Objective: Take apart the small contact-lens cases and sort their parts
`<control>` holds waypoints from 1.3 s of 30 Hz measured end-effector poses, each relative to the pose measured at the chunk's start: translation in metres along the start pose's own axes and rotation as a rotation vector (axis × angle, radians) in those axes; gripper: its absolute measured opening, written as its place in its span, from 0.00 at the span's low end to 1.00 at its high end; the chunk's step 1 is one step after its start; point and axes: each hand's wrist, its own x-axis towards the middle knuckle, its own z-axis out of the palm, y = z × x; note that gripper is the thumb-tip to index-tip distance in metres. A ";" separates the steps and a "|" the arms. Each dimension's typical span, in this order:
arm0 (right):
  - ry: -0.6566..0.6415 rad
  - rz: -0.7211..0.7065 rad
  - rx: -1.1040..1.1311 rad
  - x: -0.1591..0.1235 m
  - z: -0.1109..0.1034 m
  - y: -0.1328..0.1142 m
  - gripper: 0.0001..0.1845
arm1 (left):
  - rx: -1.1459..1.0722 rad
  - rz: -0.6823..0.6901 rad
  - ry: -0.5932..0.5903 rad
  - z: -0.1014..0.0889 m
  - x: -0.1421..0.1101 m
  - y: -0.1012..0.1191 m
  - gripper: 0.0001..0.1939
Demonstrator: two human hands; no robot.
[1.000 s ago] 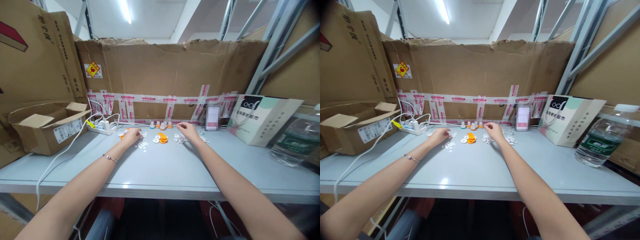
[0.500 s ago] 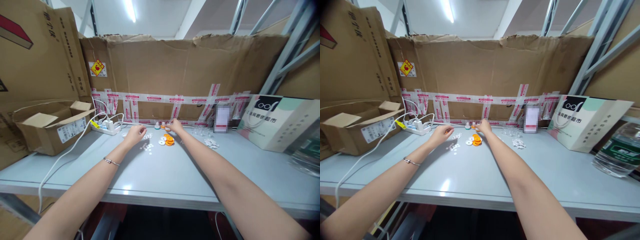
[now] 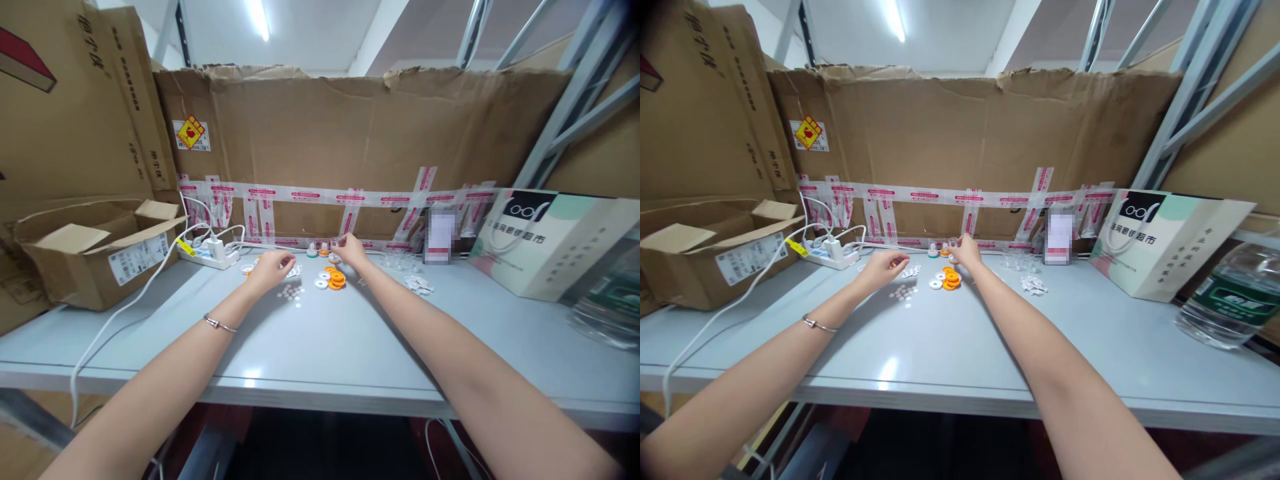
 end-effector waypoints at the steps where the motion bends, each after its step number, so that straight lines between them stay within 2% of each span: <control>1: -0.007 -0.016 0.024 -0.003 -0.006 -0.002 0.15 | -0.006 0.003 -0.004 0.000 0.000 0.001 0.11; 5: -0.062 -0.057 0.136 -0.017 -0.026 -0.004 0.15 | -0.018 -0.001 -0.019 0.001 -0.002 0.006 0.11; 12: -0.188 -0.038 0.368 -0.047 -0.050 0.010 0.12 | -0.022 -0.025 -0.036 0.001 -0.004 0.013 0.11; 14: -0.286 -0.042 0.436 -0.063 -0.054 0.008 0.12 | -0.041 -0.010 -0.052 0.001 -0.005 0.020 0.12; 18: -0.569 -0.068 0.581 -0.091 -0.057 -0.004 0.14 | -0.153 0.055 -0.128 -0.001 -0.012 0.039 0.14; 21: -0.652 -0.131 0.555 -0.100 -0.056 -0.012 0.13 | -0.210 0.092 -0.142 0.003 -0.013 0.047 0.15; 25: -0.661 -0.145 0.536 -0.101 -0.057 -0.012 0.14 | -0.085 -0.012 -0.159 0.023 0.009 0.050 0.13; 28: -0.680 -0.183 0.490 -0.098 -0.061 -0.005 0.13 | -0.014 -0.083 -0.205 0.050 0.044 0.053 0.11; 30: -0.647 -0.191 0.438 -0.094 -0.064 0.002 0.13 | 0.024 -0.126 -0.215 0.070 0.068 0.057 0.11; 33: -0.509 -0.141 0.384 -0.082 -0.066 0.015 0.13 | 0.079 -0.216 -0.226 0.100 0.095 0.062 0.13; 35: -0.399 -0.089 0.376 -0.072 -0.067 0.025 0.13 | 0.105 -0.269 -0.221 0.115 0.105 0.063 0.16; 39: -0.207 -0.034 0.350 -0.053 -0.067 0.040 0.12 | 0.123 -0.308 -0.208 0.130 0.108 0.060 0.19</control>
